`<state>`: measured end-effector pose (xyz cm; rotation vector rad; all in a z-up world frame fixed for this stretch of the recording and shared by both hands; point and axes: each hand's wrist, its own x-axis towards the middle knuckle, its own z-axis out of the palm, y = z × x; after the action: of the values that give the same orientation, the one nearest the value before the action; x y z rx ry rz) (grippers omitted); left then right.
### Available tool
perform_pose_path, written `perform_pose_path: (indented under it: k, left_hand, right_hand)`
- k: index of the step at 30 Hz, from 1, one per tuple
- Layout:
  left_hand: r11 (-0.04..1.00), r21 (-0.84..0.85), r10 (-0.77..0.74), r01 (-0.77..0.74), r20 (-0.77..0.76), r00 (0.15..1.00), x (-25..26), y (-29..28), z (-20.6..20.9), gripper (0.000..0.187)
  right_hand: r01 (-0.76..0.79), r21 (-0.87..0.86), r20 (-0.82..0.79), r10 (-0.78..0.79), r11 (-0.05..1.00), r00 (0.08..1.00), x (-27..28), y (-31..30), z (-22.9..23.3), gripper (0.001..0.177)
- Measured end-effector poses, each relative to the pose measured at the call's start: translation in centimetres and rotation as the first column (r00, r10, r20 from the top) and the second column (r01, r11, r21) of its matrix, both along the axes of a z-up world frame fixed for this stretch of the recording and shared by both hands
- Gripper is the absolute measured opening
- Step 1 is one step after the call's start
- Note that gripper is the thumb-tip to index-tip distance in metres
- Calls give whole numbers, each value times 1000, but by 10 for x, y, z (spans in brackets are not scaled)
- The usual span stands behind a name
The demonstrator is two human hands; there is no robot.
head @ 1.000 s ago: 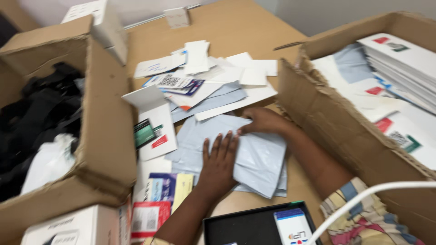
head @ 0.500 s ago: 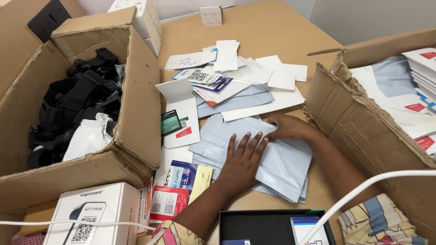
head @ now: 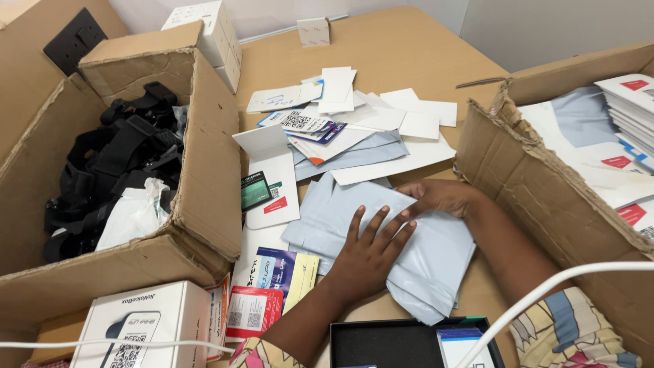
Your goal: The person sorts through a large quantity of mail and packages on a desk, picking them up from boxes and placing them in different stacks.
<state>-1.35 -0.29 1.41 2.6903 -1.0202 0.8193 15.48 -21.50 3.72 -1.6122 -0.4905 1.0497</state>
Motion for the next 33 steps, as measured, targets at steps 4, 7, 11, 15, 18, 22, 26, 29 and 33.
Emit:
perform_pose_path:
  k: [4,7,11,15,18,22,26,29,33]
  left_hand:
    - [994,44,84,-97,230,969,-4,1,-4,64]
    - [990,72,72,-121,482,873,0,-1,-16,60]
    - [987,94,30,-130,689,724,9,1,-37,53]
    - [984,-175,105,-17,504,857,19,5,-56,81]
    - [841,-540,147,-29,176,973,24,12,-54,107]
    - [721,-690,143,-59,65,988,29,36,-32,108]
    - [649,-712,56,-269,-307,950,25,32,-22,104]
    - [562,-805,-117,-188,-302,946,26,32,-17,104]
    - [619,-774,-94,-131,-239,967,24,29,-21,99]
  right_hand:
    - [-46,36,154,40,998,987,-5,4,15,46]
    - [-6,-16,385,11,1000,923,-21,4,47,47]
    - [159,213,497,-247,964,832,-53,-12,92,52]
    - [212,616,407,-537,759,739,-47,-11,95,63]
    - [187,800,270,-619,571,737,-30,-2,68,60]
    - [250,799,142,-575,547,806,-11,15,19,57]
    - [361,647,106,-548,672,830,-14,31,-6,62]
    - [381,633,98,-558,674,824,-20,36,-7,63]
    - [417,650,59,-590,635,806,-28,44,0,59]
